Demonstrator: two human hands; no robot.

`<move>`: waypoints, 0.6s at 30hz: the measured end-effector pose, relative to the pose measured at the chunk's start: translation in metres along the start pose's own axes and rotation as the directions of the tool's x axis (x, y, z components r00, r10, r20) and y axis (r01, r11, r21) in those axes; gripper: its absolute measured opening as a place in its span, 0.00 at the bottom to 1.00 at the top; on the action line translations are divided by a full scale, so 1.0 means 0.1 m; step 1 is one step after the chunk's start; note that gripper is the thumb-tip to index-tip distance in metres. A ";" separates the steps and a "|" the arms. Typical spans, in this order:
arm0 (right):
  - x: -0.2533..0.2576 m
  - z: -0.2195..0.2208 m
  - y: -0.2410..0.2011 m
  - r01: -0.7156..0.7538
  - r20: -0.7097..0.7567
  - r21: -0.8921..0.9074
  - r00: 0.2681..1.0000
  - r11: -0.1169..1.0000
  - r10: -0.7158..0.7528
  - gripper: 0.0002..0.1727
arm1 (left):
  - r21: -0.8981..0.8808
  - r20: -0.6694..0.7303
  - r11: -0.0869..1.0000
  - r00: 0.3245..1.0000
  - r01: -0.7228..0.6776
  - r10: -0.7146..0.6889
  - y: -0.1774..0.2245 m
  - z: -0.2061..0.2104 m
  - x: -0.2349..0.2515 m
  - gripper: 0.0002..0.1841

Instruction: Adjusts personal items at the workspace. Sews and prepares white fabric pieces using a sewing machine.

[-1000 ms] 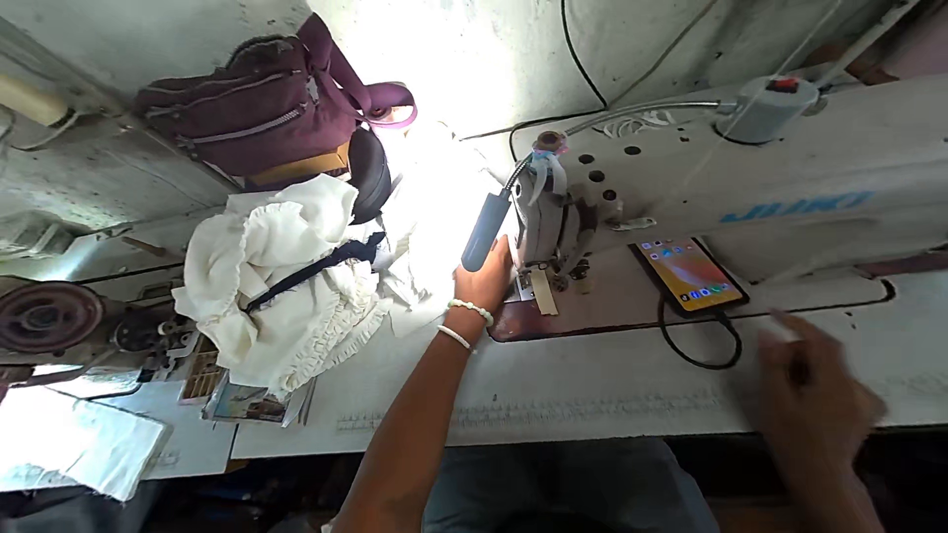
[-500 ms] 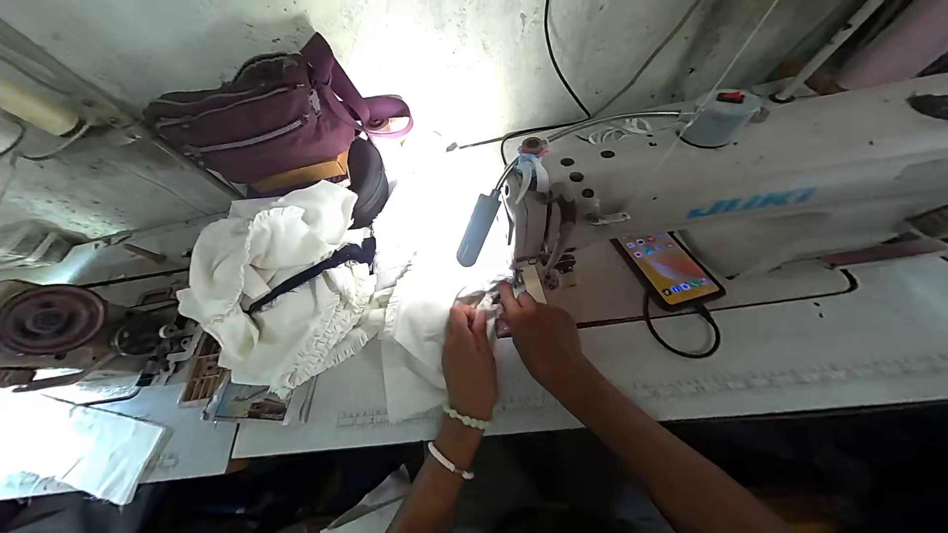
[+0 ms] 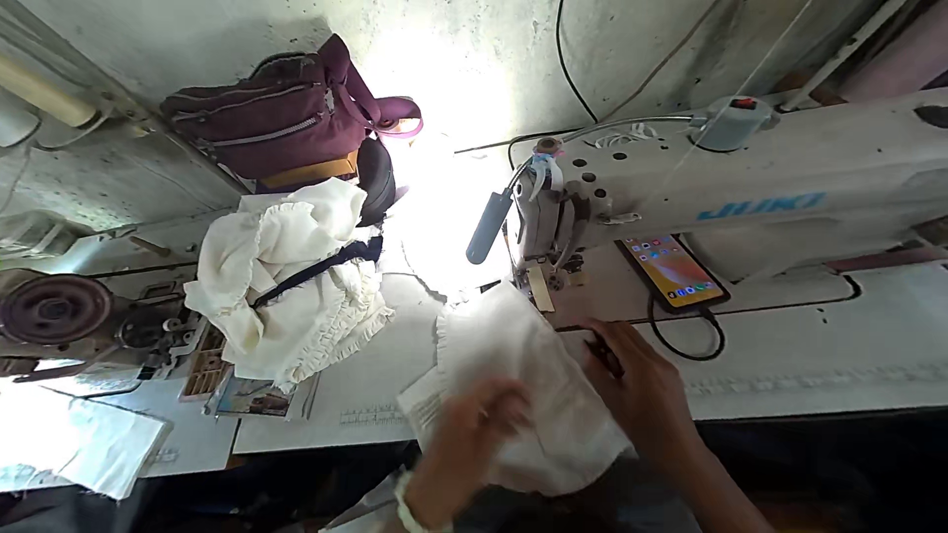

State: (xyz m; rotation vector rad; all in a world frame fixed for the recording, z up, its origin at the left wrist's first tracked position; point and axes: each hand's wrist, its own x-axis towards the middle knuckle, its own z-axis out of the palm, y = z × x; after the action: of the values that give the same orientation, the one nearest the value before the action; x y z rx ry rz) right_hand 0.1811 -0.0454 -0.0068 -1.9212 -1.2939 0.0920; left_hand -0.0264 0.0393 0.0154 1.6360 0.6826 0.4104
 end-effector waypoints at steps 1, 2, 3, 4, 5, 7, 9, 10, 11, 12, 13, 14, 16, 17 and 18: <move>-0.05 0.02 -0.13 0.026 0.026 0.062 0.999 0.998 -0.027 0.18 | 0.095 -0.187 0.995 0.982 0.007 0.011 0.03 -0.19 0.13 0.15; -0.09 0.07 -0.28 0.051 0.069 0.124 0.996 0.991 -0.059 0.17 | 0.172 -0.345 0.983 0.939 0.062 0.001 0.05 -0.39 0.32 0.15; -0.15 0.15 -0.43 0.070 0.133 0.172 0.987 0.983 -0.093 0.19 | 0.216 -0.456 0.965 0.889 0.149 -0.035 0.04 -0.59 0.53 0.17; -0.21 0.27 -0.57 0.092 0.195 0.194 0.972 0.977 -0.131 0.25 | 0.223 -0.521 0.947 0.850 0.230 -0.083 0.00 -0.76 0.73 0.19; -0.26 0.42 -0.67 0.121 0.243 0.184 0.956 0.975 -0.165 0.31 | 0.204 -0.560 0.933 0.817 0.296 -0.137 -0.05 -0.88 0.92 0.21; -0.34 0.68 -0.78 0.150 0.342 0.120 0.922 0.981 -0.182 0.41 | 0.118 -0.603 0.923 0.765 0.365 -0.226 -0.12 -0.95 1.25 0.27; -0.37 0.81 -0.84 0.185 0.399 0.023 0.899 0.982 -0.179 0.40 | 0.018 -0.620 0.926 0.731 0.377 -0.286 -0.16 -0.92 1.46 0.32; -0.38 0.83 -0.86 0.192 0.400 -0.002 0.900 0.981 -0.175 0.37 | -0.028 -0.624 0.932 0.722 0.361 -0.298 -0.18 -0.91 1.51 0.34; -0.38 0.83 -0.86 0.182 0.412 0.006 0.895 0.983 -0.168 0.32 | -0.077 -0.629 0.941 0.716 0.330 -0.303 -0.20 -0.91 1.53 0.35; -0.38 0.80 -0.85 0.159 0.438 0.043 0.884 0.986 -0.161 0.26 | -0.147 -0.626 0.947 0.715 0.285 -0.312 -0.21 -0.91 1.51 0.35; -0.36 0.73 -0.83 0.111 0.497 0.103 0.855 0.989 -0.147 0.21 | -0.208 -0.614 0.948 0.722 0.241 -0.318 -0.22 -0.93 1.46 0.33; -0.34 0.65 -0.78 0.060 0.559 0.169 0.817 0.984 -0.146 0.15 | -0.238 -0.599 0.950 0.739 0.203 -0.308 -0.23 -0.98 1.38 0.30; -0.31 0.45 -0.69 -0.002 0.651 0.315 0.728 0.949 -0.214 0.11 | -0.199 -0.563 0.968 0.790 0.154 -0.241 -0.25 -1.09 1.14 0.19; -0.32 0.34 -0.64 0.023 0.639 0.391 0.713 0.920 -0.289 0.10 | -0.163 -0.547 0.975 0.809 0.151 -0.217 -0.24 -1.14 1.00 0.15; -0.34 0.24 -0.61 0.081 0.595 0.459 0.711 0.885 -0.374 0.08 | -0.121 -0.551 0.979 0.810 0.161 -0.202 -0.22 -1.18 0.84 0.11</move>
State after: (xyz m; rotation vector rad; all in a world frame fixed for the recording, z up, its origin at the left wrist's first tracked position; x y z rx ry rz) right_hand 0.1079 -0.0493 0.0044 -1.3704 -1.8060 0.9361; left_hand -0.0395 0.1846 0.0064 1.3634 1.2448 0.7829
